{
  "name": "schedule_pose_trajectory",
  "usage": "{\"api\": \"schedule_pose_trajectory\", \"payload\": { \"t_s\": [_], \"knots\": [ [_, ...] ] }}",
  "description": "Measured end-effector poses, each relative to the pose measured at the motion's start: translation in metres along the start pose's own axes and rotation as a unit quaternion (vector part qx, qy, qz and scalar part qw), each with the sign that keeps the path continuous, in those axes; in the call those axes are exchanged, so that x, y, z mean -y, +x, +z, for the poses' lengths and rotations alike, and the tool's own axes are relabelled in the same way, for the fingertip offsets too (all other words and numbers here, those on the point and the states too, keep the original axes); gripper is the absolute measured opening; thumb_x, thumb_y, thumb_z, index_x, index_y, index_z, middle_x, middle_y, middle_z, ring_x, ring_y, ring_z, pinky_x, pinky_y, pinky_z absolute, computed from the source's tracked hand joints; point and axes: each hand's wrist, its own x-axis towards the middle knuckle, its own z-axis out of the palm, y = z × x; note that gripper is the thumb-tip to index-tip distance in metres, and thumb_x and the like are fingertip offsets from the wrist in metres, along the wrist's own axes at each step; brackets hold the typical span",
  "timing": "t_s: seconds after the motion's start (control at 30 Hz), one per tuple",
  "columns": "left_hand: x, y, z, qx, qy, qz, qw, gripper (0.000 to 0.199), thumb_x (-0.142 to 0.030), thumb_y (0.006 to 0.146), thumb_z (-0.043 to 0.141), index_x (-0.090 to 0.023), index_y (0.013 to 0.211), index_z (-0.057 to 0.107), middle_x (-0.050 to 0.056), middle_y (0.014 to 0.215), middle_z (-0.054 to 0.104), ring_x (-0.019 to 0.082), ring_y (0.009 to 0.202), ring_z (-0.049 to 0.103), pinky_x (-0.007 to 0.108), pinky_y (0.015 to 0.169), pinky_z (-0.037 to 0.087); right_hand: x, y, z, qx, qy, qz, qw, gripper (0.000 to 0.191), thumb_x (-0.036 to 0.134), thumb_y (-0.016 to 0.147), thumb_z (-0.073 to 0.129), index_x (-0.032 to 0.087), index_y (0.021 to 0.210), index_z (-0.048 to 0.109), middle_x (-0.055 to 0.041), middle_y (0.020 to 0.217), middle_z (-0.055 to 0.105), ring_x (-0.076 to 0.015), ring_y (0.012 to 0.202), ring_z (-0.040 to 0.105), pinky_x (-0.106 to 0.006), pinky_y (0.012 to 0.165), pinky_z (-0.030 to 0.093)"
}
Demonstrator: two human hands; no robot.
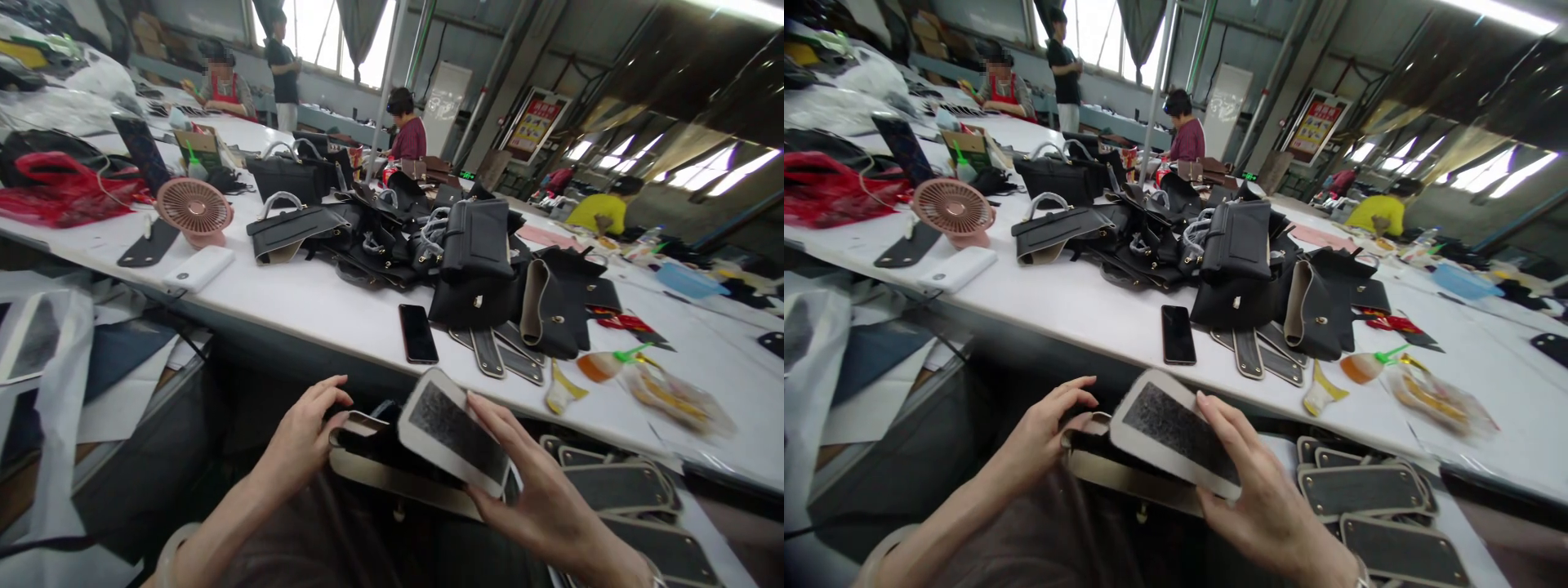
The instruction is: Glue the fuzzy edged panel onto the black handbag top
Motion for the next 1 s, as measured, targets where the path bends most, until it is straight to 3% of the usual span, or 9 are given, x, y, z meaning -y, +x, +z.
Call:
{"api": "schedule_pose_trajectory", "payload": {
  "t_s": [0.17, 0.3, 0.37, 0.57, 0.8, 0.87, 1.0],
  "knots": [
    [0.017, -0.006, 0.0, -0.013, -0.171, -0.111, 0.979, 0.034, -0.041, 0.085, 0.057, -0.023, 0.113, 0.063, 0.008, 0.133, 0.057, 0.029, 0.12, 0.054, 0.042, 0.104, 0.041, 0.0, -0.007, -0.002, 0.079, -0.166, -0.03, 0.983, 0.083, 0.012, 0.078, 0.047, 0.025, 0.153, 0.014, -0.0093, 0.15, 0.033, -0.03, 0.13, 0.044, -0.05, 0.102, 0.047],
    [0.025, -0.015, 0.015, -0.023, -0.313, -0.208, 0.926, 0.047, -0.054, 0.082, 0.059, -0.019, 0.114, 0.063, 0.01, 0.123, 0.064, 0.03, 0.12, 0.054, 0.04, 0.104, 0.039, 0.007, -0.003, 0.006, 0.073, -0.197, -0.057, 0.976, 0.088, 0.012, 0.071, 0.047, 0.023, 0.153, 0.016, -0.0143, 0.147, 0.036, -0.0335, 0.124, 0.05, -0.05, 0.089, 0.056],
    [0.029, -0.02, 0.026, -0.028, -0.364, -0.244, 0.899, 0.048, -0.057, 0.083, 0.058, -0.02, 0.112, 0.064, 0.008, 0.121, 0.065, 0.03, 0.121, 0.053, 0.039, 0.105, 0.037, 0.011, 0.002, 0.013, 0.099, -0.193, -0.069, 0.974, 0.093, 0.011, 0.065, 0.048, 0.023, 0.152, 0.018, -0.0146, 0.143, 0.043, -0.0336, 0.12, 0.054, -0.049, 0.086, 0.058],
    [0.041, -0.036, 0.059, -0.019, -0.518, -0.306, 0.799, 0.055, -0.062, 0.083, 0.056, -0.02, 0.117, 0.064, 0.008, 0.123, 0.065, 0.031, 0.121, 0.053, 0.04, 0.1, 0.041, 0.021, 0.019, 0.027, 0.213, -0.184, -0.085, 0.956, 0.094, 0.009, 0.062, 0.046, 0.018, 0.152, 0.021, -0.0108, 0.146, 0.042, -0.0302, 0.123, 0.052, -0.047, 0.095, 0.053],
    [0.028, -0.031, 0.072, -0.016, -0.663, -0.324, 0.675, 0.054, -0.063, 0.083, 0.056, -0.018, 0.111, 0.066, 0.008, 0.103, 0.072, 0.029, 0.109, 0.061, 0.036, 0.096, 0.043, 0.014, 0.02, 0.038, 0.196, -0.205, -0.162, 0.945, 0.08, 0.012, 0.06, 0.049, 0.013, 0.14, 0.047, -0.0182, 0.142, 0.045, -0.0329, 0.119, 0.055, -0.044, 0.092, 0.055],
    [0.026, -0.028, 0.074, -0.019, -0.679, -0.329, 0.656, 0.054, -0.063, 0.083, 0.056, -0.017, 0.112, 0.065, 0.008, 0.1, 0.073, 0.029, 0.106, 0.062, 0.036, 0.093, 0.045, 0.006, 0.014, 0.041, 0.194, -0.212, -0.169, 0.943, 0.082, 0.012, 0.056, 0.049, 0.013, 0.138, 0.049, -0.0195, 0.14, 0.046, -0.0344, 0.118, 0.056, -0.044, 0.089, 0.057],
    [0.025, -0.026, 0.079, -0.039, -0.677, -0.345, 0.649, 0.056, -0.063, 0.082, 0.057, -0.018, 0.115, 0.062, 0.007, 0.097, 0.072, 0.027, 0.102, 0.063, 0.034, 0.089, 0.046, -0.002, 0.01, 0.045, 0.205, -0.218, -0.147, 0.943, 0.083, 0.012, 0.052, 0.05, 0.018, 0.135, 0.051, -0.0172, 0.143, 0.044, -0.0344, 0.115, 0.058, -0.044, 0.084, 0.058]
  ]
}}
